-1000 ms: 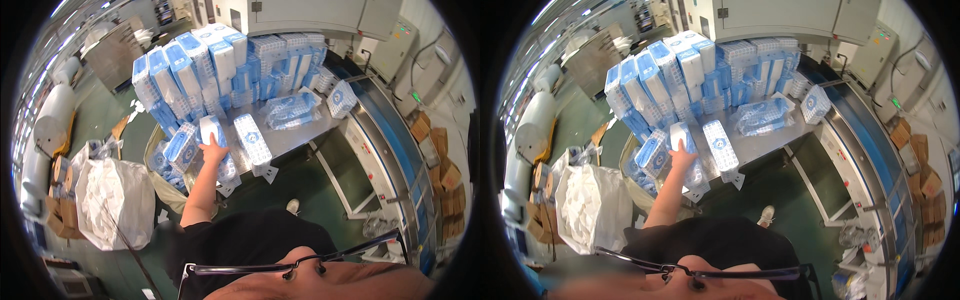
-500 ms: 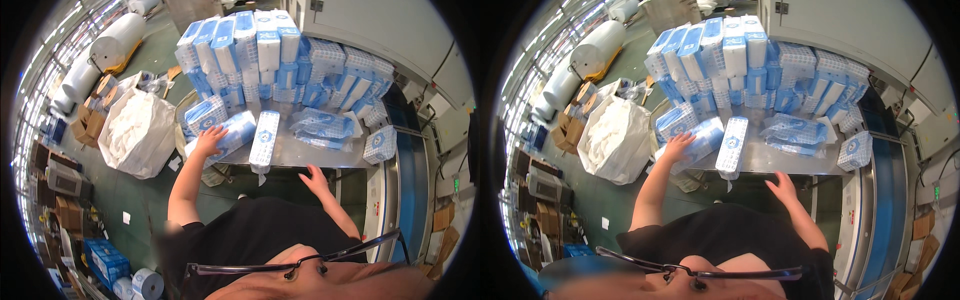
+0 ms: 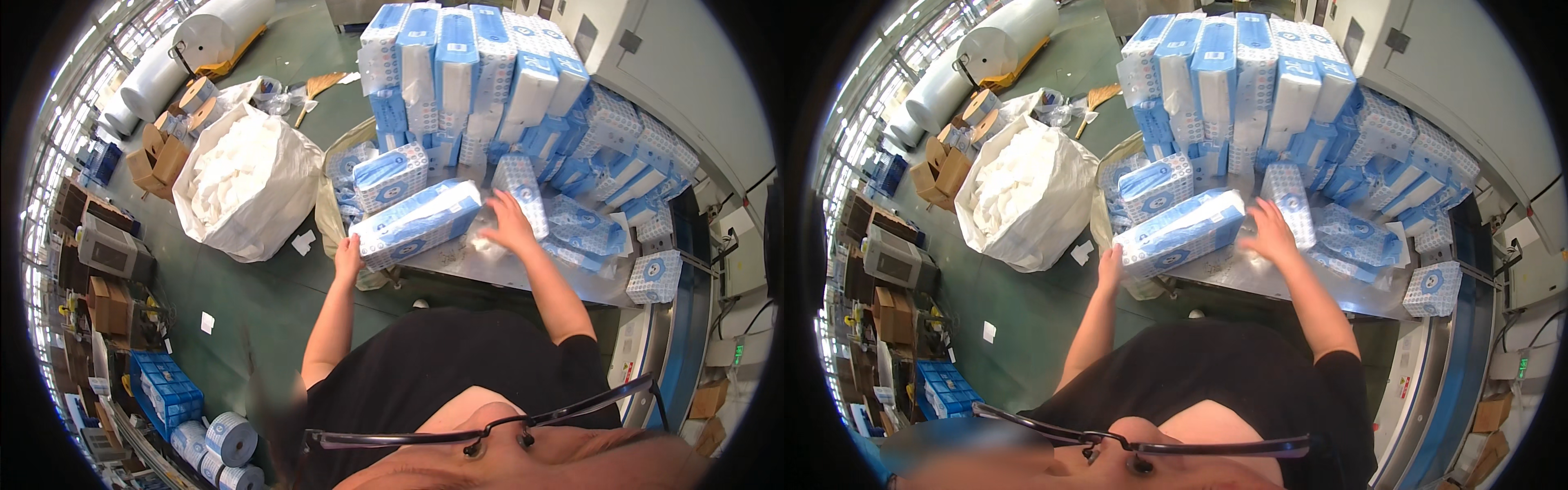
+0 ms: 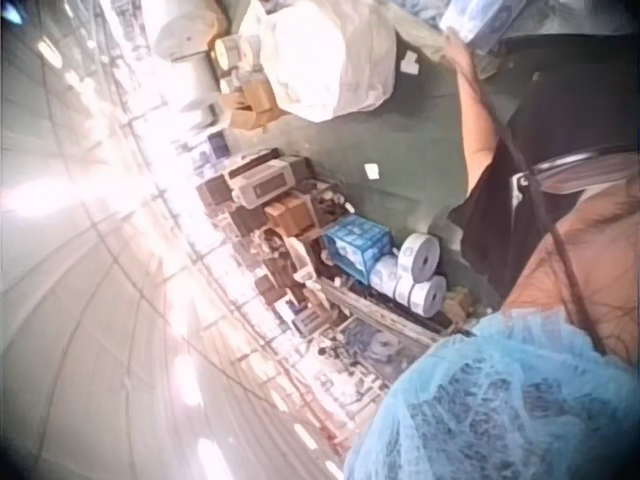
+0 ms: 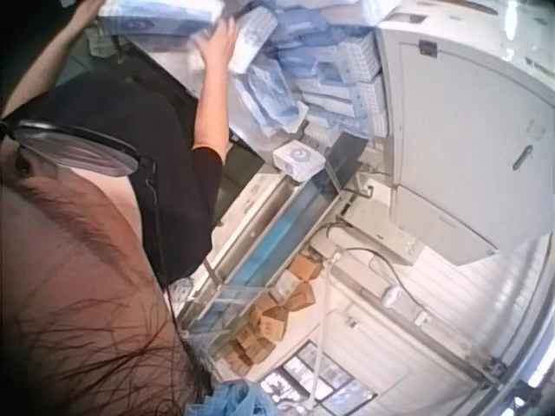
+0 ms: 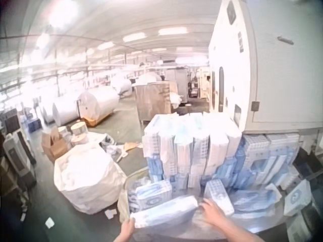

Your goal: The person repeatedly picks up packages of tissues from a table, removes the tissue stacks from their plastic wrappers, and places the stacks onto a conveyor belt. The person also handles a large white bag filled with loose tissue pieces.

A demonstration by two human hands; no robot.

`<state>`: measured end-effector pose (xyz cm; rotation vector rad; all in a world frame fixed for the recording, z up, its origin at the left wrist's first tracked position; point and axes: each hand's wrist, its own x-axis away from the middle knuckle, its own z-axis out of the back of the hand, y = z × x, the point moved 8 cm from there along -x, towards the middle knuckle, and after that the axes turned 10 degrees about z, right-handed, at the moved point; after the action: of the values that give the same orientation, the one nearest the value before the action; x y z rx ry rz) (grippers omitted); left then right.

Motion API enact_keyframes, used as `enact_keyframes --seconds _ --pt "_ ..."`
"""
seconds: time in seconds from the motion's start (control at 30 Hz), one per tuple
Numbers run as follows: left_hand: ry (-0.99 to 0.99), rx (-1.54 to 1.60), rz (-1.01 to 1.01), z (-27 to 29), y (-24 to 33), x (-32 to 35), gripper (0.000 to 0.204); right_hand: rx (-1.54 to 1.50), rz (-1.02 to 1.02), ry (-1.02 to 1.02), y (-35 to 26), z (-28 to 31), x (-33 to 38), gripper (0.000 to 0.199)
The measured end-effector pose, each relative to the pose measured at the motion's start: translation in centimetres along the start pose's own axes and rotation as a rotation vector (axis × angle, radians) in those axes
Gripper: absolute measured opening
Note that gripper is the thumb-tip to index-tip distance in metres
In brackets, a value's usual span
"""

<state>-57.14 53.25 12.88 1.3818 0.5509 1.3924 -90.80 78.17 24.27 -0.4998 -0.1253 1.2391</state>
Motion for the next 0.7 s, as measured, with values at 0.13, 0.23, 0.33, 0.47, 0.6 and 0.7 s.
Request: enact_keyframes --seconds 0.13,0.23,0.33,0.47,0.6,0.7 --pt "-0.145 0.261 0.053 -1.3 -1.6 -1.9 0.036 -0.399 -0.425 0.376 7.8 -3.3 -6.8 0.078" --pt "-0.206 0.362 0.125 -2.3 -5.8 -4.0 0.039 -0.654 -0.339 0.108 10.0 -10.5 -7.2 0.079" --pt "0.000 -0.777 -0.282 -1.6 -5.2 -6.0 0.031 -0.491 -0.454 0.029 7.1 -9.7 -5.1 0.073" --pt "0.257 -1.036 -0.349 -2.6 -2.3 -4.7 0.030 -0.663 -0.510 0.024 7.8 -10.6 -2.3 0.080" --pt "0.136 -0.419 0.036 0.0 -3.2 -7.9 0.041 -0.877 -0.531 0.056 8.4 -12.1 -1.7 0.083" --pt "-0.141 -0.163 0.060 -2.9 -3.0 -7.3 0.040 -0.995 -0.406 0.003 6.6 -12.1 -0.9 0.070"
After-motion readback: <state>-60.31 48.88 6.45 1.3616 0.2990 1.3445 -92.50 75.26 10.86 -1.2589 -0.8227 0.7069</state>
